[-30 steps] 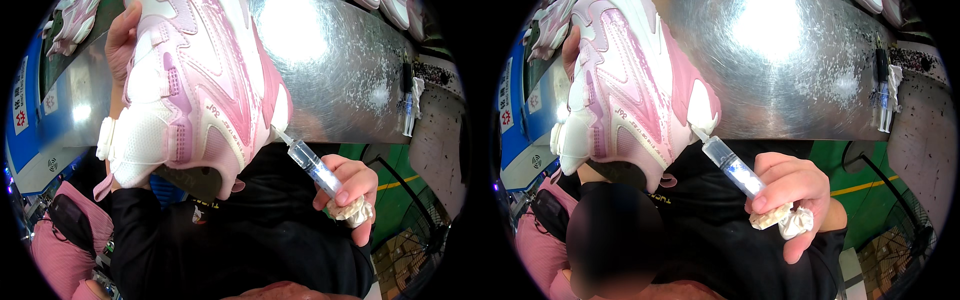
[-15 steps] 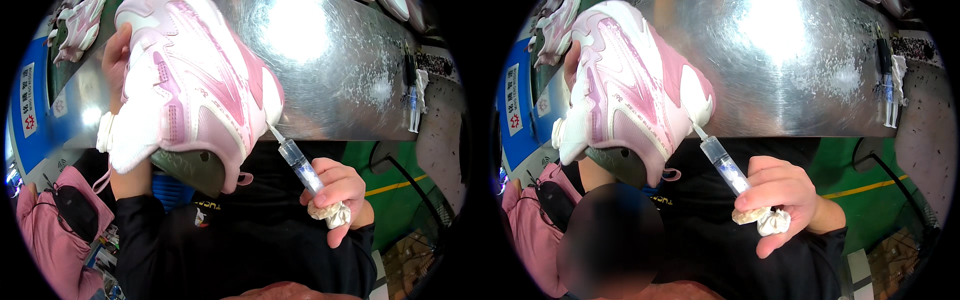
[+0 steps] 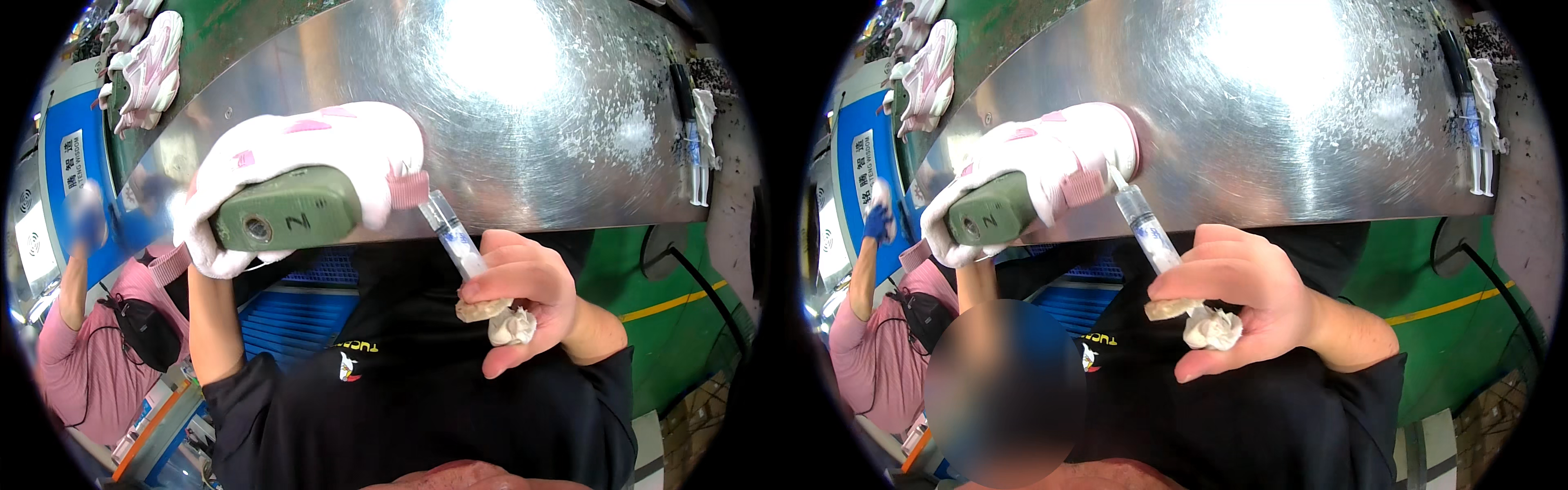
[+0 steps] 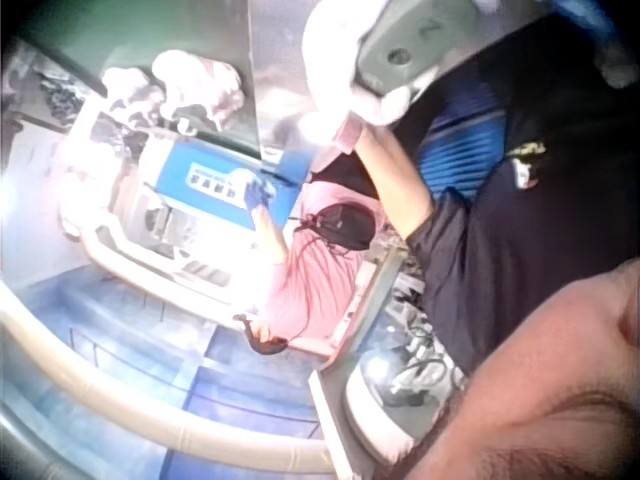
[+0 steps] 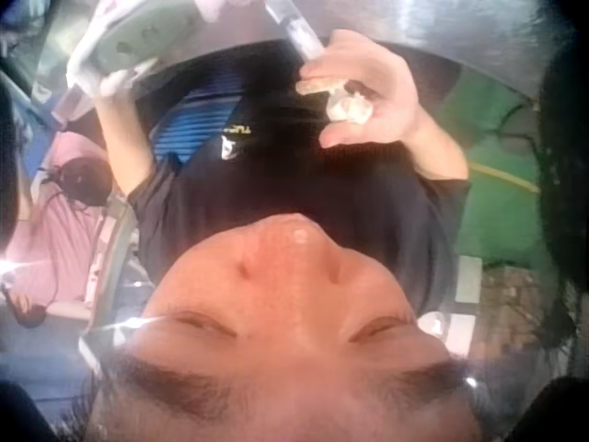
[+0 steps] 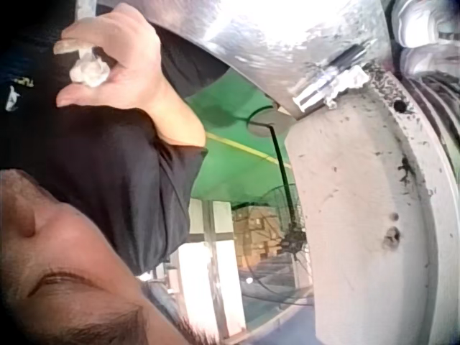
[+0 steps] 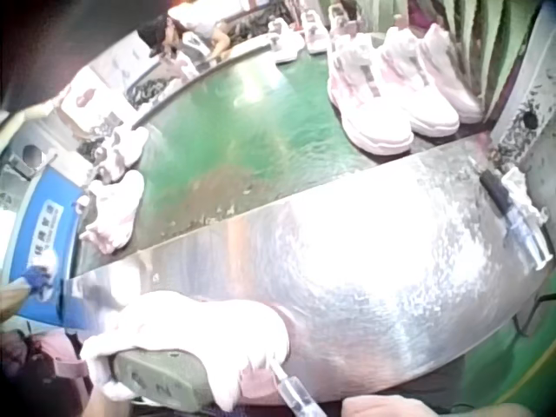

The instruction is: The person injects a clear liquid into the sole of pink and white sneakers using a syringe. They repeatedly pick up shoes, insert the needle into the sole, and dispense the liquid before placing the shoes back on the table.

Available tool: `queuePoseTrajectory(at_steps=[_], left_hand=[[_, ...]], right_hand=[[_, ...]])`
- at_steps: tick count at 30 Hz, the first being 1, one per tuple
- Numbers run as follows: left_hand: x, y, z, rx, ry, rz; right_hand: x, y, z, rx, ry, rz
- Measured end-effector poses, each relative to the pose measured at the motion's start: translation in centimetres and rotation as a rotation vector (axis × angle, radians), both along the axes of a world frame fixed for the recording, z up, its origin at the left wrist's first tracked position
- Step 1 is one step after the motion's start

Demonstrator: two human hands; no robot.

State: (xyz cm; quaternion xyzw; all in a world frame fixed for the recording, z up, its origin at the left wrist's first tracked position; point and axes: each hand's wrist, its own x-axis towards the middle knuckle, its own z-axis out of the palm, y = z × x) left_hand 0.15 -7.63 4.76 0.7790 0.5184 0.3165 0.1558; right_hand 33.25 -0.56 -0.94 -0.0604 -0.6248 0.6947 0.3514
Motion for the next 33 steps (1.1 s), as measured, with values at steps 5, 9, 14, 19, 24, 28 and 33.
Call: queuePoseTrajectory(at_steps=[5, 9, 14, 19, 24, 28, 33], left_hand=[[-2.0, -8.1, -2.6, -0.453, -0.674, 0.731], [-0.5, -12.3, -2.4, -0.684, -1.345, 0.829], [4.5, -12.8, -2.0, -0.832, -1.562, 0.639], [7.9, -14.7, -4.5, -0.767, -1.715, 0.592], [11.3, -11.1, -3.4, -0.839, -1.859, 0.443], [11.8, -10.9, -3.5, -1.012, -1.862, 0.435], [11.9, -10.3, -4.8, -1.137, -2.036, 0.183]], right_hand=[[-0.6, -0.1, 0.1, -0.026, 0.005, 0.007], [-0.8, -0.5, 0.1, 0.0, -0.031, 0.023], [-1.1, -1.2, 0.5, 0.001, -0.046, 0.008], [-1.0, -1.3, 1.3, -0.009, -0.08, -0.008], [-0.8, -1.3, 2.7, -0.001, -0.109, 0.004], [-0.5, -1.1, 4.0, -0.034, -0.126, 0.083], [0.5, -0.9, 6.5, -0.069, -0.191, 0.189]])
